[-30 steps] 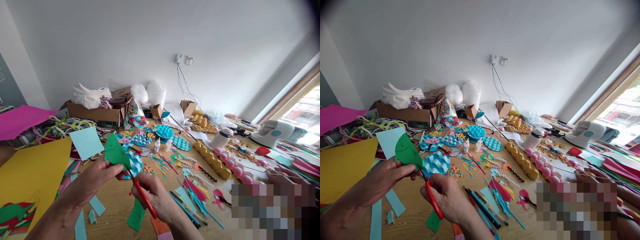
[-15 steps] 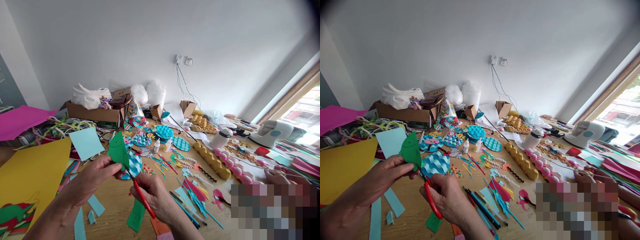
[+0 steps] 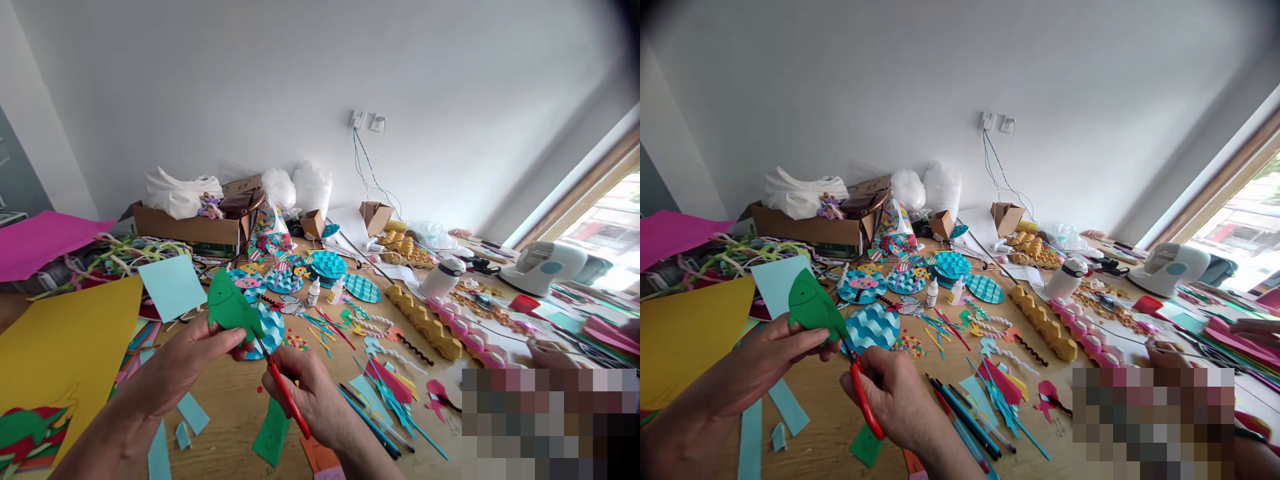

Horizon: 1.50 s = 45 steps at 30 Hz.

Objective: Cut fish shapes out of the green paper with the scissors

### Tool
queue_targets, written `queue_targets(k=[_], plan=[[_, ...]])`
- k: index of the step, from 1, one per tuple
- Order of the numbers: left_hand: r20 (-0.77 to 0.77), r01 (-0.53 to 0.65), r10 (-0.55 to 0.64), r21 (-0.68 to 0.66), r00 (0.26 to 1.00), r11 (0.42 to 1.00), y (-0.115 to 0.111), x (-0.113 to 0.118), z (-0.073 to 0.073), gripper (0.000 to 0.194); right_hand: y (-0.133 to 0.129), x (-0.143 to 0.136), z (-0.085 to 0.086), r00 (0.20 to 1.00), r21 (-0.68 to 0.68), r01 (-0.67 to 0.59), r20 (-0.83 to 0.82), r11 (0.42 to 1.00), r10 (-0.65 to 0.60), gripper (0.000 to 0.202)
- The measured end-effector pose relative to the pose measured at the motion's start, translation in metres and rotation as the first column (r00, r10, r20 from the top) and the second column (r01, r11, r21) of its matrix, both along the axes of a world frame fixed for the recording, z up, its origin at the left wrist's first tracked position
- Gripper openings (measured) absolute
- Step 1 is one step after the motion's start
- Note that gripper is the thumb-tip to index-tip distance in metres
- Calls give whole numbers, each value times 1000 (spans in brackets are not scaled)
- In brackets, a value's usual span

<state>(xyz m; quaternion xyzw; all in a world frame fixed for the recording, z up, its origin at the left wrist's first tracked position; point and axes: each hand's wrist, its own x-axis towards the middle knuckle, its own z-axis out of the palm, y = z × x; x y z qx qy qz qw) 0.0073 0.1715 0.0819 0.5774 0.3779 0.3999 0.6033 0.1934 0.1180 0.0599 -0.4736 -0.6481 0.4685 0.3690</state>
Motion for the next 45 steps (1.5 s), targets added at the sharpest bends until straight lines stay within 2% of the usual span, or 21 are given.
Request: queue_targets(k=[15,21,32,45], plan=[[-89,-28,31,32,996,999,1,-4,-1,13,-1,1,7,997,25,-14,76,1000,12,29],[-81,-11,14,41,997,999,4,-3,0,15,0,3,5,992,84,-3,127,996,-8,30],[-31,14,-11,108,999,994,3,-3,3,14,2,3,2,991,114,-17,136,993,2,29],[4,-13,13,84,1000,996,3,-1,2,18,2,4,4,992,84,-4,123,996,-7,29]])
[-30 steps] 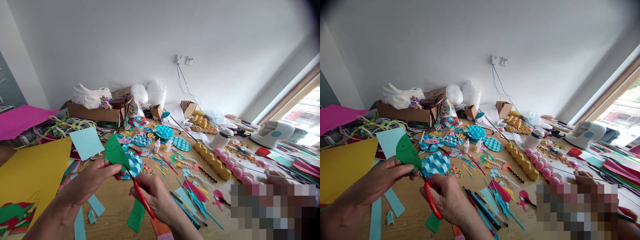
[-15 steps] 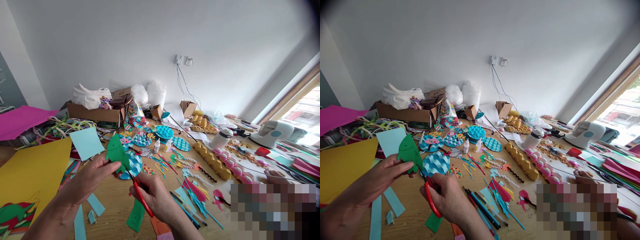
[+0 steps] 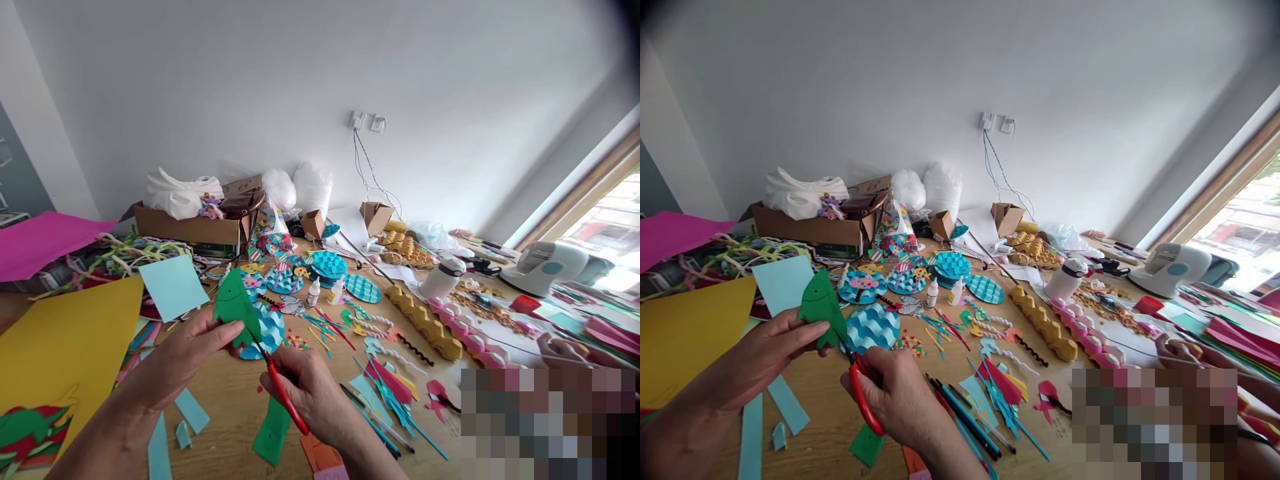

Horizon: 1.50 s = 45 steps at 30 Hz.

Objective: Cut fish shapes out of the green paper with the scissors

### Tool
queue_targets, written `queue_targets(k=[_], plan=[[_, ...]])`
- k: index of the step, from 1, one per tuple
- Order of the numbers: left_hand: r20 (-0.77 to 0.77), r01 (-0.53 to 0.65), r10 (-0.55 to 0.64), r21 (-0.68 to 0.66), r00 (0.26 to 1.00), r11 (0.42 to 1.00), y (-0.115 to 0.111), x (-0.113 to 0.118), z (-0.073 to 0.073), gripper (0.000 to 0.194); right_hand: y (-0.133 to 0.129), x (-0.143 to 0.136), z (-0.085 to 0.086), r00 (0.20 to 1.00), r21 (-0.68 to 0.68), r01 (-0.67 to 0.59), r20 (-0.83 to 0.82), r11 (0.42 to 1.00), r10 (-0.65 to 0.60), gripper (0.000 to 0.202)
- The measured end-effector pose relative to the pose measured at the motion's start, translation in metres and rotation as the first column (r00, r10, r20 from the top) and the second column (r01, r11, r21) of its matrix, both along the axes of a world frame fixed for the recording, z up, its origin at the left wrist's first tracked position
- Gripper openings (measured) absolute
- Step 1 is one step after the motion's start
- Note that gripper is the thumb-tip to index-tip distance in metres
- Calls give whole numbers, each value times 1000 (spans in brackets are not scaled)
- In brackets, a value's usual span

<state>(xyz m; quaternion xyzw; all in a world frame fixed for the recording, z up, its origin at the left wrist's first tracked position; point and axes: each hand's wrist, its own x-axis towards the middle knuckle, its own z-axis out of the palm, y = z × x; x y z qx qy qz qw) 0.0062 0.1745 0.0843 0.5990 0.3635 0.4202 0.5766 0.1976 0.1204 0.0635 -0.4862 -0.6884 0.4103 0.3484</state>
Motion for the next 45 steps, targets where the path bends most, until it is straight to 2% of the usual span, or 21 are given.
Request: queue_targets(k=[4,12,16,22,28,38,45], plan=[[30,-89,90,-22,996,996,1,1,-4,20,0,-2,-4,1000,-17,1,-27,1000,-1,27],[102,-169,177,-90,979,982,-4,17,-2,19,2,-12,-15,945,-230,-55,-326,972,-23,31],[133,-218,230,-102,964,971,-5,20,-4,19,1,-15,-16,919,-271,-79,-393,959,-35,37],[92,-234,238,-51,967,971,-4,18,-8,20,1,-17,-10,906,-307,-96,-421,947,-45,47],[69,-189,191,-40,979,981,-6,18,-8,22,2,-17,-6,908,-320,-74,-414,945,-69,53],[88,-170,178,-89,980,981,-7,18,-5,21,1,-15,-11,925,-281,-42,-373,959,-68,39],[87,-170,181,-116,980,979,-6,16,-8,19,1,-12,-17,939,-247,-12,-335,969,-74,33]])
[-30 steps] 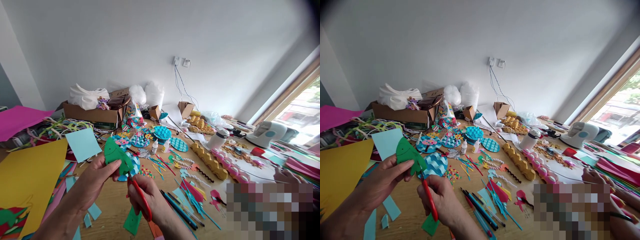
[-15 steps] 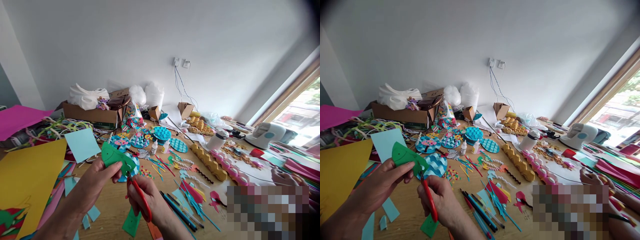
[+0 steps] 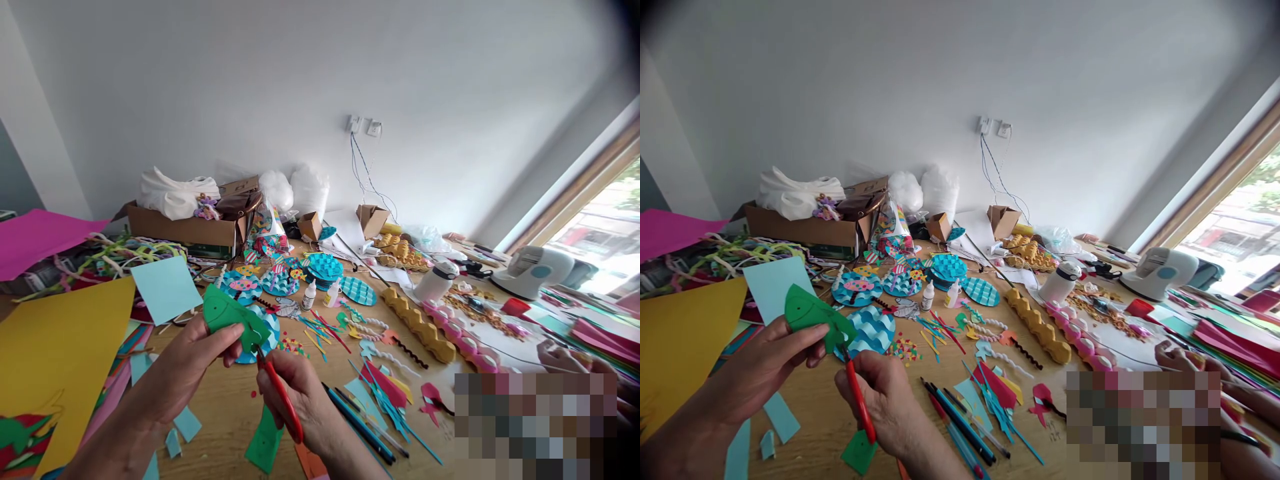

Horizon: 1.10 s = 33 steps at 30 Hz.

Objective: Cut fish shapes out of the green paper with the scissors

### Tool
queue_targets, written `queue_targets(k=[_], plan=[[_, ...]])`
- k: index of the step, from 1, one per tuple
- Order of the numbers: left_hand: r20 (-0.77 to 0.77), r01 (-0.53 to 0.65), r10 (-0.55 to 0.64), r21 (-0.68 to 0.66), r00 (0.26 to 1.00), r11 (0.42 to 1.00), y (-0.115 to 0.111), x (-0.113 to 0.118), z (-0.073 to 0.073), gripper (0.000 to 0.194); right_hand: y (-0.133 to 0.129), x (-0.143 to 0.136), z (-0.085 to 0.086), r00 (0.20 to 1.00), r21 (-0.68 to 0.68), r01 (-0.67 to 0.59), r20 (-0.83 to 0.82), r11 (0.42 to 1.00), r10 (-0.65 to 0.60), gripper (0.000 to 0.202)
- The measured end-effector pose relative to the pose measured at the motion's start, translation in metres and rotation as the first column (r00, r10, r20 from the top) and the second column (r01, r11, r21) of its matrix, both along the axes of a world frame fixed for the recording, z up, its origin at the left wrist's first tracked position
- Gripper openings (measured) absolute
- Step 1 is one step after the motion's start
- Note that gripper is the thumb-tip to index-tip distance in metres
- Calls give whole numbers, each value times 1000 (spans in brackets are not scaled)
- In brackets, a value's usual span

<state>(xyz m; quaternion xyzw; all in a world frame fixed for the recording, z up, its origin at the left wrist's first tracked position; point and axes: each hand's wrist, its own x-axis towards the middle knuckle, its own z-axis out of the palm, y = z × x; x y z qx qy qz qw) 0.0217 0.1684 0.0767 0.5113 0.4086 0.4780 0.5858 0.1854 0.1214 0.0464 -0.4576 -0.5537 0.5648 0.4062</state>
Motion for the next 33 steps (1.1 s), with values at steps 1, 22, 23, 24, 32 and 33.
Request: queue_targets(k=[1,22,23,24,32,33], plan=[[0,2,-2,0,1000,1000,0,0,0,19,0,0,0,1000,9,-1,8,1000,1,33],[-89,-50,59,102,994,994,1,2,3,20,0,2,8,998,64,-42,48,997,39,46],[-101,-51,62,106,993,993,1,1,3,21,0,2,8,998,64,-43,49,997,40,45],[-111,-53,65,115,992,992,2,1,3,21,0,2,8,998,66,-43,52,997,39,45],[-114,-19,35,133,993,991,2,1,0,26,0,3,2,997,89,-39,70,995,33,42],[-104,-19,32,124,994,992,2,1,0,25,0,3,2,997,93,-36,71,995,30,41]])
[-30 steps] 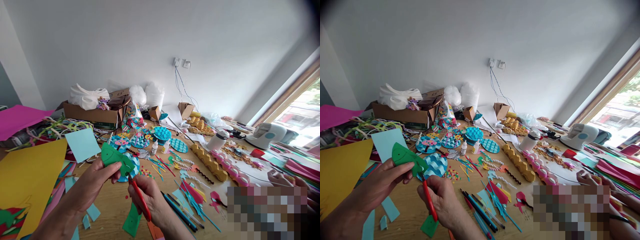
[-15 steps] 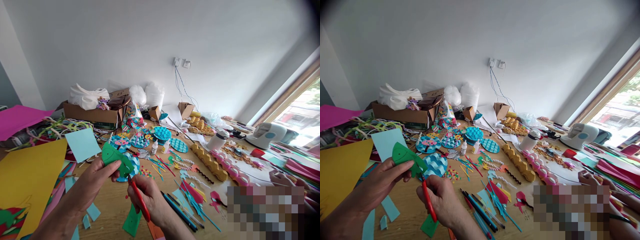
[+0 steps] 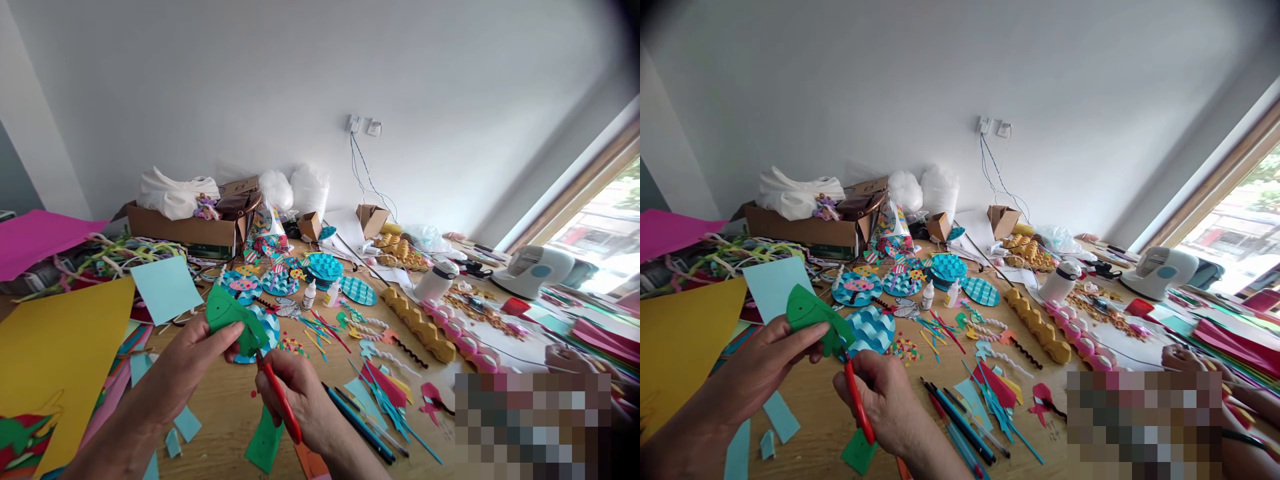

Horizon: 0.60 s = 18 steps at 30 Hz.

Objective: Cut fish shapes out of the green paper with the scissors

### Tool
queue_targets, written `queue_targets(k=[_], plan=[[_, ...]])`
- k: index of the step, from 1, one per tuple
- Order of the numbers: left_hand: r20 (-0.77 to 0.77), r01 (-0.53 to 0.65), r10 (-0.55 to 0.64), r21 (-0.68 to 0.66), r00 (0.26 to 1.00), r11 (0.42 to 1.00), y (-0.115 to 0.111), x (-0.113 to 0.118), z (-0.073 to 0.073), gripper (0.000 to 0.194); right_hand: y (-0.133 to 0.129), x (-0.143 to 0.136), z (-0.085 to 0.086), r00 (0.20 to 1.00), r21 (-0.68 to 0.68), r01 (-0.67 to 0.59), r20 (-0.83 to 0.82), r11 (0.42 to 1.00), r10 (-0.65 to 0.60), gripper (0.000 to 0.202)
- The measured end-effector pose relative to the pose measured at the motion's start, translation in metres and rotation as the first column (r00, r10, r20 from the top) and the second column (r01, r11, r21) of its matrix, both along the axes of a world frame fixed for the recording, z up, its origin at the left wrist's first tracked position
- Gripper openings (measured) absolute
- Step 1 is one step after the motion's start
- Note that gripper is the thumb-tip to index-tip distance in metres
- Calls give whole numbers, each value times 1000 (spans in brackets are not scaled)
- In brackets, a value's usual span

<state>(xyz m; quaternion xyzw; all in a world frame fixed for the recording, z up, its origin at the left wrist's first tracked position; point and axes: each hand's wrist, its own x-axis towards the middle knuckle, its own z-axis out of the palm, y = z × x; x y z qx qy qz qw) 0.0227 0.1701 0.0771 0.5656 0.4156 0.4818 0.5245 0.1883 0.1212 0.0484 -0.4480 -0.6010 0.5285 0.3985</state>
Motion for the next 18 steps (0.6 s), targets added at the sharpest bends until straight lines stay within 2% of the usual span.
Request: queue_targets(k=[9,18], plan=[[28,-1,2,-26,1000,1000,-3,1,3,22,0,1,2,999,26,16,44,1000,-17,50],[45,8,-5,-77,999,997,-1,-1,-1,23,0,1,-1,999,15,23,28,1000,-24,36]])
